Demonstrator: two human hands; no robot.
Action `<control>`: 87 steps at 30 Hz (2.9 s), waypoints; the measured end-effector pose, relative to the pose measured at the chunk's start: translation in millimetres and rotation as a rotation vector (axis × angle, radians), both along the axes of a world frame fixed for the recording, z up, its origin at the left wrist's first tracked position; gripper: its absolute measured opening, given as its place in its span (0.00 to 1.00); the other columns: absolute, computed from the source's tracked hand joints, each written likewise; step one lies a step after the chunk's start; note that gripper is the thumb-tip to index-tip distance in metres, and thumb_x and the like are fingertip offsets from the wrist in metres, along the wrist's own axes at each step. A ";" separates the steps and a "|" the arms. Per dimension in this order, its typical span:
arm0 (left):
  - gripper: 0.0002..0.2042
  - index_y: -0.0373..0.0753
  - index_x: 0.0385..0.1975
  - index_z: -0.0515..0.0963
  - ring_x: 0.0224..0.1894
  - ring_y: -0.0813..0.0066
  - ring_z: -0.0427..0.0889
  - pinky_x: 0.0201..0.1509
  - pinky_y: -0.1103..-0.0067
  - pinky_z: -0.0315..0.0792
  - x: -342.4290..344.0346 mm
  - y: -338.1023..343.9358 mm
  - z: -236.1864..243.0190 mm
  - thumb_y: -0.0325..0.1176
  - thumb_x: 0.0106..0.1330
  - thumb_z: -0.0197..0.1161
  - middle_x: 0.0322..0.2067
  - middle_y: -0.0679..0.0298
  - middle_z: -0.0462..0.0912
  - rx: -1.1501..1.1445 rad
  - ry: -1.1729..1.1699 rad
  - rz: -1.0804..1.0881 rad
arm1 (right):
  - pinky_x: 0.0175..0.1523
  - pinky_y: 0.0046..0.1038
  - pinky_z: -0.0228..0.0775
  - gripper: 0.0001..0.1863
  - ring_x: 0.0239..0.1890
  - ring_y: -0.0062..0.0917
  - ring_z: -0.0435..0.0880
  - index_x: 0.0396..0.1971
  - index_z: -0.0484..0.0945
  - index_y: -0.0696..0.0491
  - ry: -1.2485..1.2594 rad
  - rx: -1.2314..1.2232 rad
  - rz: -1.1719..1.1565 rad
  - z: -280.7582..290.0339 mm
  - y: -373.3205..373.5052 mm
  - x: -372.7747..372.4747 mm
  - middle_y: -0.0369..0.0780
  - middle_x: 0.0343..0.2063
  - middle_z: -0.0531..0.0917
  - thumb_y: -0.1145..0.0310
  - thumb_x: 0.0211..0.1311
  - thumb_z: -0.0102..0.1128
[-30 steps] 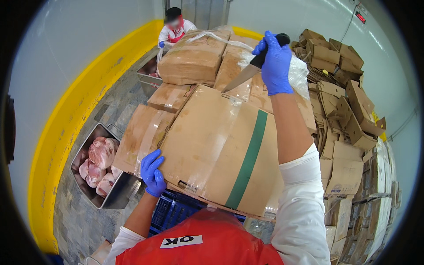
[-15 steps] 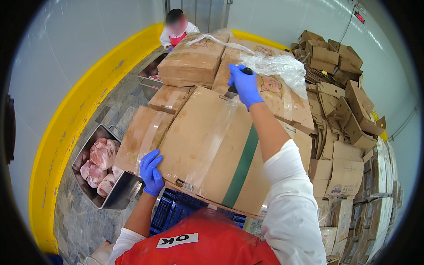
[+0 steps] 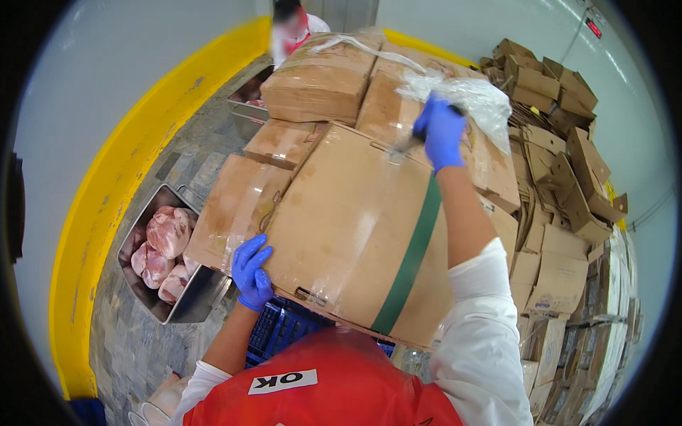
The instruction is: The person is cutting a large piece of raw meat on a wooden board. They use a knife to slice the meat into smaller portions and place them into a metal tray. The person is wearing blue gloves and a red apron.
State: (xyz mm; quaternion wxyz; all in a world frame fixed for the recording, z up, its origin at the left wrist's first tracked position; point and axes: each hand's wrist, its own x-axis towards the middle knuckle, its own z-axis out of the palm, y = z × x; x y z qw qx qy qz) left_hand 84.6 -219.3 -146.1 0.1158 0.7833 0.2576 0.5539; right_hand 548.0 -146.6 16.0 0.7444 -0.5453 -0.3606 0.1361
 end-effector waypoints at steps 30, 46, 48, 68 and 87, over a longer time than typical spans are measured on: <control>0.21 0.37 0.59 0.77 0.65 0.50 0.73 0.69 0.63 0.66 -56.6 -49.0 23.0 0.28 0.65 0.63 0.63 0.52 0.75 -0.076 0.085 0.097 | 0.28 0.27 0.53 0.24 0.16 0.19 0.56 0.26 0.72 0.52 0.189 0.304 0.546 94.1 -271.3 -254.4 0.30 0.14 0.60 0.51 0.80 0.48; 0.49 0.31 0.73 0.57 0.67 0.40 0.71 0.69 0.47 0.66 -201.6 -111.2 -0.3 0.74 0.71 0.36 0.59 0.38 0.78 -1.591 -1.181 -0.959 | 0.28 0.30 0.60 0.19 0.17 0.22 0.63 0.23 0.73 0.54 -0.021 0.202 0.379 82.0 -278.0 -334.2 0.33 0.14 0.64 0.61 0.78 0.55; 0.49 0.32 0.74 0.57 0.66 0.39 0.73 0.70 0.46 0.65 -238.2 -134.5 -16.9 0.75 0.70 0.36 0.58 0.38 0.78 -1.496 -1.121 -0.922 | 0.28 0.30 0.60 0.18 0.17 0.22 0.64 0.23 0.73 0.54 0.005 0.171 0.412 76.1 -270.5 -331.8 0.33 0.14 0.64 0.63 0.77 0.57; 0.32 0.38 0.68 0.67 0.57 0.59 0.82 0.63 0.68 0.74 -218.7 -95.2 -35.2 0.59 0.81 0.38 0.58 0.50 0.79 -1.484 -0.618 -0.433 | 0.26 0.26 0.52 0.23 0.14 0.17 0.54 0.20 0.70 0.48 0.308 0.261 -0.254 4.4 -619.7 -53.2 0.30 0.12 0.60 0.54 0.78 0.52; 0.30 0.32 0.62 0.75 0.61 0.49 0.79 0.66 0.64 0.70 32.3 -51.4 56.6 0.45 0.65 0.69 0.57 0.43 0.80 -0.329 0.251 0.425 | 0.43 0.28 0.61 0.19 0.30 0.21 0.64 0.30 0.76 0.55 -0.037 0.442 -0.352 89.9 -529.4 42.1 0.33 0.24 0.67 0.57 0.79 0.53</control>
